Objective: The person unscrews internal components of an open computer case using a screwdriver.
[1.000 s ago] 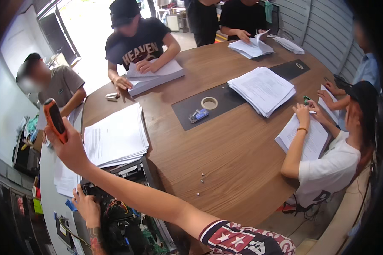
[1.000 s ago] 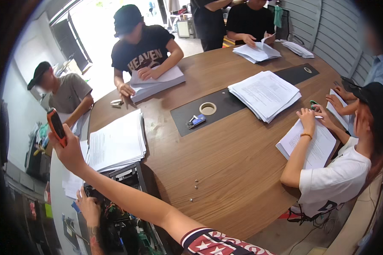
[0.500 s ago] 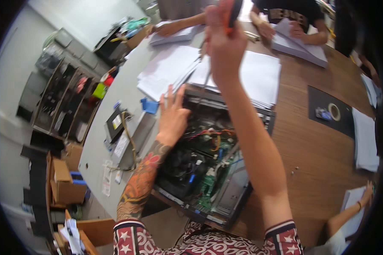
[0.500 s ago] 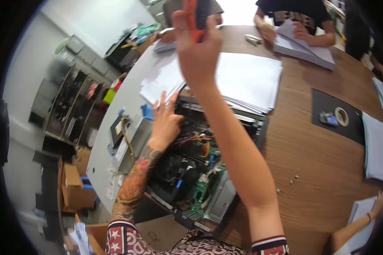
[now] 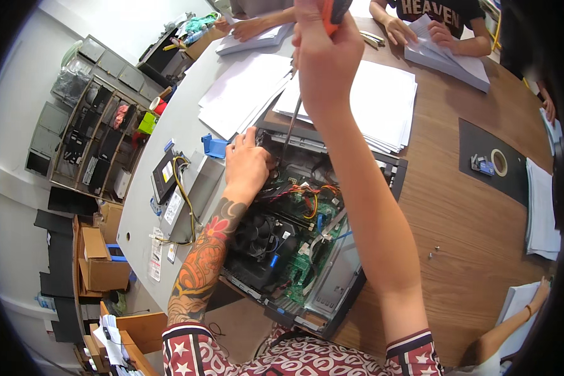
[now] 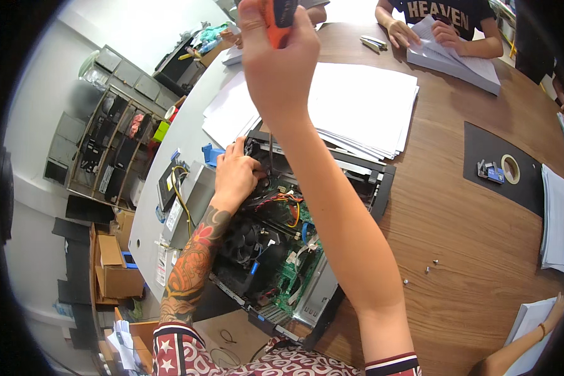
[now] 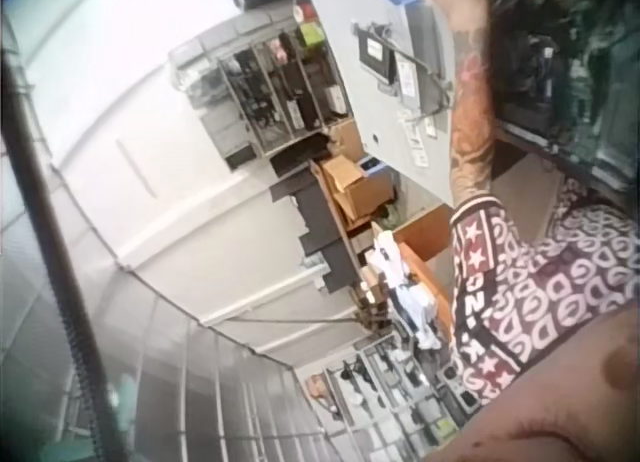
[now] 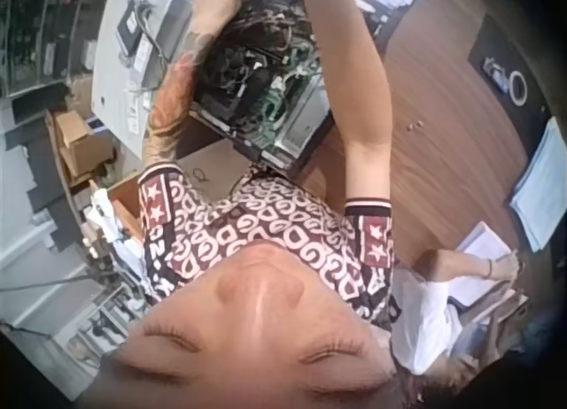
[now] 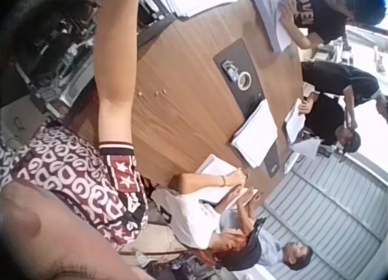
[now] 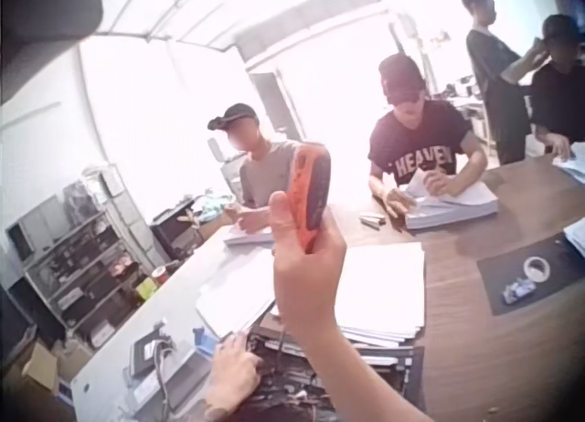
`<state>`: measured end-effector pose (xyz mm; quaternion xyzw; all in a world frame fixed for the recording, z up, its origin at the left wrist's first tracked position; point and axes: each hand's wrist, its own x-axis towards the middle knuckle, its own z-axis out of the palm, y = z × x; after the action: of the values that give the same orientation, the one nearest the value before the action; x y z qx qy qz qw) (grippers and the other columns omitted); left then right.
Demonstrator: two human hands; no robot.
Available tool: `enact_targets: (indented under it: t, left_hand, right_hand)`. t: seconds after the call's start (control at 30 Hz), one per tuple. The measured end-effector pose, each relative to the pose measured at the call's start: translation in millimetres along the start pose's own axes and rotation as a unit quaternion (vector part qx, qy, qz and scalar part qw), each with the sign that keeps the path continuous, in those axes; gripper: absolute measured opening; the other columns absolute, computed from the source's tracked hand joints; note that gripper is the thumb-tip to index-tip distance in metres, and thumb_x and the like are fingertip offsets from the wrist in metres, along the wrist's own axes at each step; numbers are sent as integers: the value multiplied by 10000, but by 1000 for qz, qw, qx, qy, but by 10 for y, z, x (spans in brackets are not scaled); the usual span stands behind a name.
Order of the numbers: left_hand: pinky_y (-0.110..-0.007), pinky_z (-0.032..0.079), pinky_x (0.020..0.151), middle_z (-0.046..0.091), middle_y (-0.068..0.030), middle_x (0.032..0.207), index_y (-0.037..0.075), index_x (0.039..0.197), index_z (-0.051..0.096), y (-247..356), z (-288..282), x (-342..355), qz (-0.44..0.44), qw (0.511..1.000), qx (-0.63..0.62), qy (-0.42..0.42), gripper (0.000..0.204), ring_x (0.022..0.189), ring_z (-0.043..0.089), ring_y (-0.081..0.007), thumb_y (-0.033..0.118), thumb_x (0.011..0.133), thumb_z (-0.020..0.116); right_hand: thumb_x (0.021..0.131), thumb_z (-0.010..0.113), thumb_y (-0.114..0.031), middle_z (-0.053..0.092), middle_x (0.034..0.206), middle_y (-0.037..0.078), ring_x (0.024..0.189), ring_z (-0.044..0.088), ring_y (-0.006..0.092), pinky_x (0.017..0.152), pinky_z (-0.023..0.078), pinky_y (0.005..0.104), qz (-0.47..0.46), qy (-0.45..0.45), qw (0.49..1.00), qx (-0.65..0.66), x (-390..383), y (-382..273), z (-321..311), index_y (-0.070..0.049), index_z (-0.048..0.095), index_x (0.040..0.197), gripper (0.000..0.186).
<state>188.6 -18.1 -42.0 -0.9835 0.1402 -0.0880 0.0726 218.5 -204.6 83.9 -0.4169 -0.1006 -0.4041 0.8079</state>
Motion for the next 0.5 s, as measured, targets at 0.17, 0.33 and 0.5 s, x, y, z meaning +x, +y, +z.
enact_targets:
  t: [0.17, 0.33, 0.5]
  left_hand:
    - [-418, 411, 950, 502, -97, 1348, 202, 806, 800, -1, -35, -12, -20, 1000, -14, 1, 124, 1202, 498, -276, 151, 706, 748]
    - [-433, 451, 940, 504, -133, 1330, 148, 791, 777, -99, -35, -15, -1, 997, -71, 10, 93, 1172, 522, -314, 118, 704, 766]
    - [-441, 478, 920, 510, -176, 1309, 95, 777, 738, -103, -1, 10, 53, 990, -122, 48, 83, 1154, 536, -343, 106, 707, 781]
  right_hand:
    - [983, 653, -233, 592, 806, -22, 711, 492, 51, 629, 405, 223, -25, -20, 998, 59, -4, 94, 59, -8, 636, 1001, 227]
    - [984, 647, -224, 605, 810, 2, 730, 518, 63, 655, 430, 241, -29, -18, 998, 51, -50, -26, 74, -2, 623, 1010, 225]
    - [982, 648, -229, 584, 768, -4, 683, 510, 58, 608, 418, 232, -22, -23, 998, 45, 4, 75, 12, -4, 614, 990, 227]
